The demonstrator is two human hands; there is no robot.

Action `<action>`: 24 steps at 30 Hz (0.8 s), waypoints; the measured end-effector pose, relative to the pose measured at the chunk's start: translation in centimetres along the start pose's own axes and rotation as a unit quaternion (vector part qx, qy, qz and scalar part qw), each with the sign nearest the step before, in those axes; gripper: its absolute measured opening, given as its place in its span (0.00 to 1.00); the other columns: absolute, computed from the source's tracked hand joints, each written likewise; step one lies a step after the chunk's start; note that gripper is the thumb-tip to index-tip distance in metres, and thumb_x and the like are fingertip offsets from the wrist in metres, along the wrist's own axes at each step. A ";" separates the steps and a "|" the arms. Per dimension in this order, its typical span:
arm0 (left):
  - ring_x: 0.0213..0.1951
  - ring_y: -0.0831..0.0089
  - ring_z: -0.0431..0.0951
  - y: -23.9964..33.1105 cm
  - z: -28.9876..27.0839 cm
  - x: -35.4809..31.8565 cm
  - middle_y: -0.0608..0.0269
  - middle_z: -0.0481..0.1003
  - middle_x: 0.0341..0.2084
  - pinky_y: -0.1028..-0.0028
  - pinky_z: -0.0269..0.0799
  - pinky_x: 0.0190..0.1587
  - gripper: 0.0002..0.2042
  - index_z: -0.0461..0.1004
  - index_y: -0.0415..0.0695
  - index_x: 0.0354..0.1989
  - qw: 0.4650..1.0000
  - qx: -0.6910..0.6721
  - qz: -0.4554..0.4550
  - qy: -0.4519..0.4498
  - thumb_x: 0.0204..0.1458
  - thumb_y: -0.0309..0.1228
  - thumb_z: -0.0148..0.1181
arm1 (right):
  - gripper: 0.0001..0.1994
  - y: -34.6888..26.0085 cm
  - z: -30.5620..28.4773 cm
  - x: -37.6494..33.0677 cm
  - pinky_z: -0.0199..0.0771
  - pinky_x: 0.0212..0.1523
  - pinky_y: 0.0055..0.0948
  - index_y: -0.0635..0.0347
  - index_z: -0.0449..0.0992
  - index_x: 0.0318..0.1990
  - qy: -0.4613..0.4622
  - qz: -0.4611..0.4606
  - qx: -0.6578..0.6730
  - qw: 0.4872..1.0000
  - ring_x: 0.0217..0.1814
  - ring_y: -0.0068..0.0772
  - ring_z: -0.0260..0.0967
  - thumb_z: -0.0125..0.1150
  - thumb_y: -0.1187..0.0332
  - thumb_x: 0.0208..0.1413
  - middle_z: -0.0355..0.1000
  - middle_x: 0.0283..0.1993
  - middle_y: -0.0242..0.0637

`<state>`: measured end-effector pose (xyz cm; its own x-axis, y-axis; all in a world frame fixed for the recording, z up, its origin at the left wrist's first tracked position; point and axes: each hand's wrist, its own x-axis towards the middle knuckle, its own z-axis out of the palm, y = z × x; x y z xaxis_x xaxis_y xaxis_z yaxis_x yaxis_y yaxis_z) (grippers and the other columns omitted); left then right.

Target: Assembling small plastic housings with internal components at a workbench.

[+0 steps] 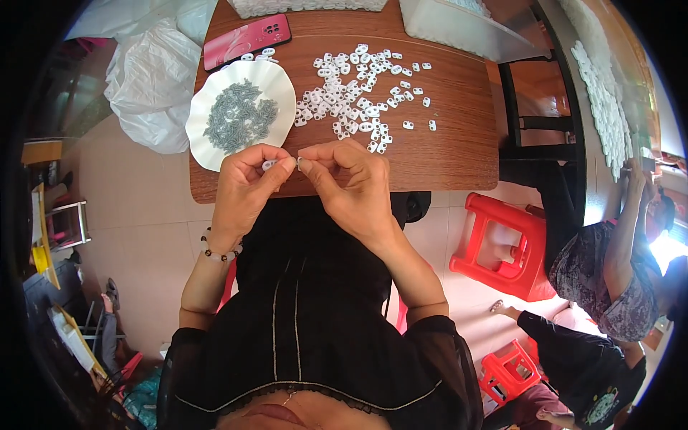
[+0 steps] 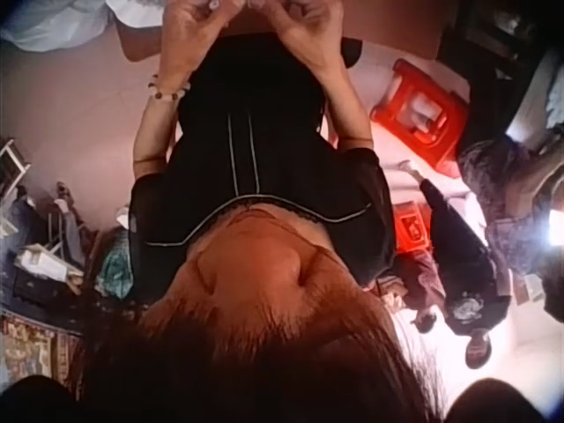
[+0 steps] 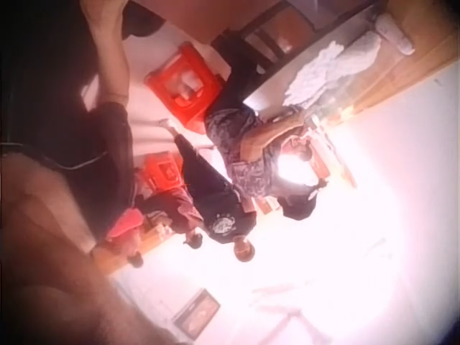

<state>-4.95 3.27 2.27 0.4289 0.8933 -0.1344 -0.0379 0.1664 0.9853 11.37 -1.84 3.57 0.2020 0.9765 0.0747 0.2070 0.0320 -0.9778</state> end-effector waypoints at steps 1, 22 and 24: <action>0.20 0.93 0.61 -0.1 0.0 0.0 0.78 0.70 0.18 0.87 0.54 0.21 0.06 0.77 0.37 0.31 1.000 0.006 -0.003 0.001 0.54 0.28 0.61 | 0.05 0.0 0.0 0.0 0.66 0.33 0.16 0.67 0.79 0.37 -0.003 0.006 -0.004 1.000 0.31 0.14 0.69 0.65 0.78 0.51 0.76 0.29 0.30; 0.29 0.83 0.72 -0.3 -0.2 -0.8 0.61 0.77 0.35 0.84 0.68 0.34 0.15 0.71 0.36 0.51 0.972 -0.205 -0.113 -0.029 0.60 0.32 0.54 | 0.07 -0.4 -1.2 -0.4 0.71 0.39 0.16 0.68 0.76 0.40 -0.008 0.094 0.143 0.985 0.37 0.17 0.73 0.64 0.75 0.54 0.77 0.34 0.33; 0.30 0.83 0.73 -0.5 -0.1 -1.0 0.59 0.78 0.37 0.83 0.69 0.35 0.16 0.70 0.36 0.52 0.965 -0.225 -0.134 -0.018 0.60 0.32 0.54 | 0.07 -0.6 -1.4 -0.5 0.71 0.39 0.16 0.67 0.76 0.39 -0.013 0.098 0.150 0.984 0.37 0.17 0.73 0.63 0.75 0.55 0.77 0.34 0.32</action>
<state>-5.42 2.36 1.86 0.5077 0.7797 -0.3665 -0.3056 0.5607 0.7695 12.51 -2.66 4.42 0.1854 0.9751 -0.1214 -0.1262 -0.0989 -0.9871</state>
